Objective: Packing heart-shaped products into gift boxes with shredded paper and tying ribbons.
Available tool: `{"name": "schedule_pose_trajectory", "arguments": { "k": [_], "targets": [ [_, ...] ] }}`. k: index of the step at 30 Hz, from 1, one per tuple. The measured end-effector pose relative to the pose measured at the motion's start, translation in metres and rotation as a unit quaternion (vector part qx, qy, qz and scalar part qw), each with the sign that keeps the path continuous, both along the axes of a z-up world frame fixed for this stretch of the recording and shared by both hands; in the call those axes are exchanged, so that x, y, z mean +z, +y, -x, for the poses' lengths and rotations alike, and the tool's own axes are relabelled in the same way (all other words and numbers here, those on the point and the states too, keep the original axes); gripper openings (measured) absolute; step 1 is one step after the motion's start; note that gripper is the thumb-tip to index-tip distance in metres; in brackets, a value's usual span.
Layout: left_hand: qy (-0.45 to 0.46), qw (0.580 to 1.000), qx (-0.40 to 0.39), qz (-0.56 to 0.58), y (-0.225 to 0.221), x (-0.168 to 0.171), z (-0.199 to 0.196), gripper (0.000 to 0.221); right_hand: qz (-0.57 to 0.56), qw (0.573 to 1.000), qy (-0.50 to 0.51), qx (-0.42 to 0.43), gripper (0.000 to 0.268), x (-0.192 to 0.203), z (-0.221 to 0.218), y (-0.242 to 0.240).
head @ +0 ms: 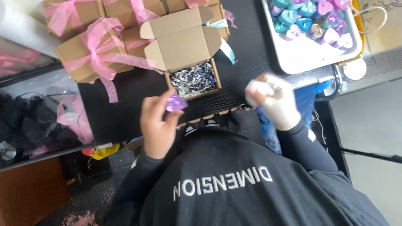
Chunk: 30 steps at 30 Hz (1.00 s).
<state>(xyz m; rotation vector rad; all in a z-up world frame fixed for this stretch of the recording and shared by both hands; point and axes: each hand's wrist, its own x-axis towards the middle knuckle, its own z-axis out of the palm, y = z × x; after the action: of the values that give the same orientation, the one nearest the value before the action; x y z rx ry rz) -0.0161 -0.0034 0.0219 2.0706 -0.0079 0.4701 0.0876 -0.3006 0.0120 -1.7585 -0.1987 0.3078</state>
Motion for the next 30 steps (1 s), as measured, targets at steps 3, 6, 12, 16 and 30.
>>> {"name": "schedule_pose_trajectory", "arguments": {
  "k": [3, 6, 12, 16, 30],
  "targets": [
    [0.034, 0.995, 0.049, -0.074, 0.023, -0.005, 0.001, 0.041, 0.062, 0.993, -0.055, -0.078, 0.015, 0.031, -0.02, -0.016],
    [0.061, 0.993, 0.04, -0.09, 0.038, -0.021, -0.001, 0.034, 0.13, 0.959, -0.21, -0.137, 0.024, 0.041, -0.039, -0.028],
    [0.115, 0.962, 0.052, -0.243, 0.039, -0.038, 0.0, 0.04, 0.385, 0.876, -0.26, -0.128, 0.027, -0.014, -0.077, -0.073],
    [0.096, 0.96, 0.042, -0.261, 0.04, -0.041, -0.003, 0.042, 0.455, 0.819, -0.314, -0.156, 0.022, -0.036, -0.099, -0.076],
    [0.083, 0.944, 0.039, -0.316, 0.042, -0.051, -0.003, 0.052, 0.523, 0.777, -0.288, -0.199, 0.071, -0.074, -0.128, -0.069]
  ]
}}
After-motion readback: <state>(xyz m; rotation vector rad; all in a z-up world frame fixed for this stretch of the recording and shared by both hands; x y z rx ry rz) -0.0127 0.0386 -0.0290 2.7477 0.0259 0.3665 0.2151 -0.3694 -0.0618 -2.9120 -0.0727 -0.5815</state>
